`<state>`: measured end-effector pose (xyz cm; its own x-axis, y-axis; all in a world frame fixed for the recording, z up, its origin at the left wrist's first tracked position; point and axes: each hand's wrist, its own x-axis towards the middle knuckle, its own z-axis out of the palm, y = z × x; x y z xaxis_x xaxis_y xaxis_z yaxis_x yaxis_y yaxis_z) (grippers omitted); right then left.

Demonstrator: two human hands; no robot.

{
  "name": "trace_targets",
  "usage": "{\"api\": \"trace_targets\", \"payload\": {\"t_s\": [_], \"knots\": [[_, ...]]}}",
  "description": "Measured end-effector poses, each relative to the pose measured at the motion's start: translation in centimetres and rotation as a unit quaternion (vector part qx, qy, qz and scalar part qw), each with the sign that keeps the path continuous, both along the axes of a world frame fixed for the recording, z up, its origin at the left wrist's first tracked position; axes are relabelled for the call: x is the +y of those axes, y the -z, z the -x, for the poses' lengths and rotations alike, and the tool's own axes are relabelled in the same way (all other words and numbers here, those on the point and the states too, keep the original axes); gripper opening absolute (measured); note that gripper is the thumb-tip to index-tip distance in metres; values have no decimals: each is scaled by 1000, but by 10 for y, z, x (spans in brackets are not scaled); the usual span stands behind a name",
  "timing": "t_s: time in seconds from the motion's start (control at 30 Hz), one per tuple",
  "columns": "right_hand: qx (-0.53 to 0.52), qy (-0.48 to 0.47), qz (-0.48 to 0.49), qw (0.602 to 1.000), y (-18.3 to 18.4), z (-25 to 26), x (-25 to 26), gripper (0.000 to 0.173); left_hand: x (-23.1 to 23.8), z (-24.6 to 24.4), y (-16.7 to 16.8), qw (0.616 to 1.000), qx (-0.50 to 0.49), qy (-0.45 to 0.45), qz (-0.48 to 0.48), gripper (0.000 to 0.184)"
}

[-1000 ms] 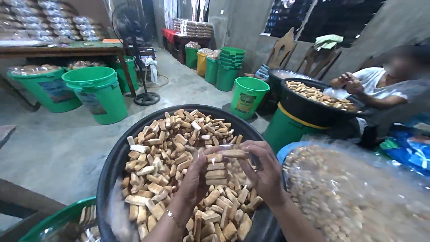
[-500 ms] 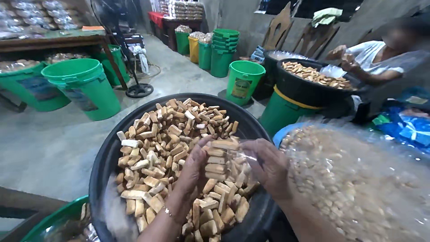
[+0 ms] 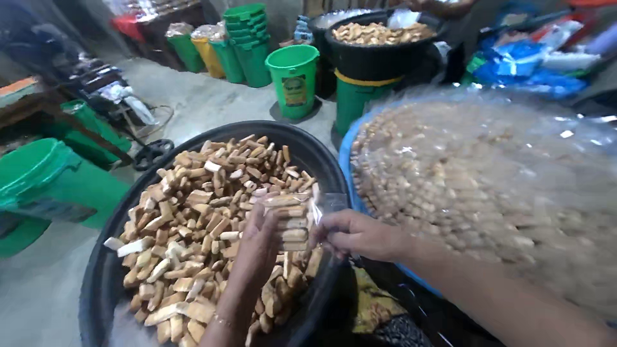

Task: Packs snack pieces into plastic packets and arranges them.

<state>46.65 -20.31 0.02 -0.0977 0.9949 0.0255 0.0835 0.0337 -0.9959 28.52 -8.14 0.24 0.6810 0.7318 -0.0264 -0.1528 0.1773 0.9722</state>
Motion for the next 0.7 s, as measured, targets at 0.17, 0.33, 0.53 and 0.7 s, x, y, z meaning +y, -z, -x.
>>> {"api": "trace_targets", "payload": {"t_s": [0.17,0.33,0.53,0.7], "knots": [[-154,-6,10,988,12,-8,-46,31,-29,-21,22,994,76,74,-41,52],[-8,42,-27,999,30,-32,-94,37,-47,-44,37,993,105,38,-23,30],[-70,299,-191,932,2,-81,-130,17,-87,-124,5,975,-5,224,7,51],[-181,445,-308,821,-20,-135,-227,7,-110,-133,51,802,90,474,-352,21]]}}
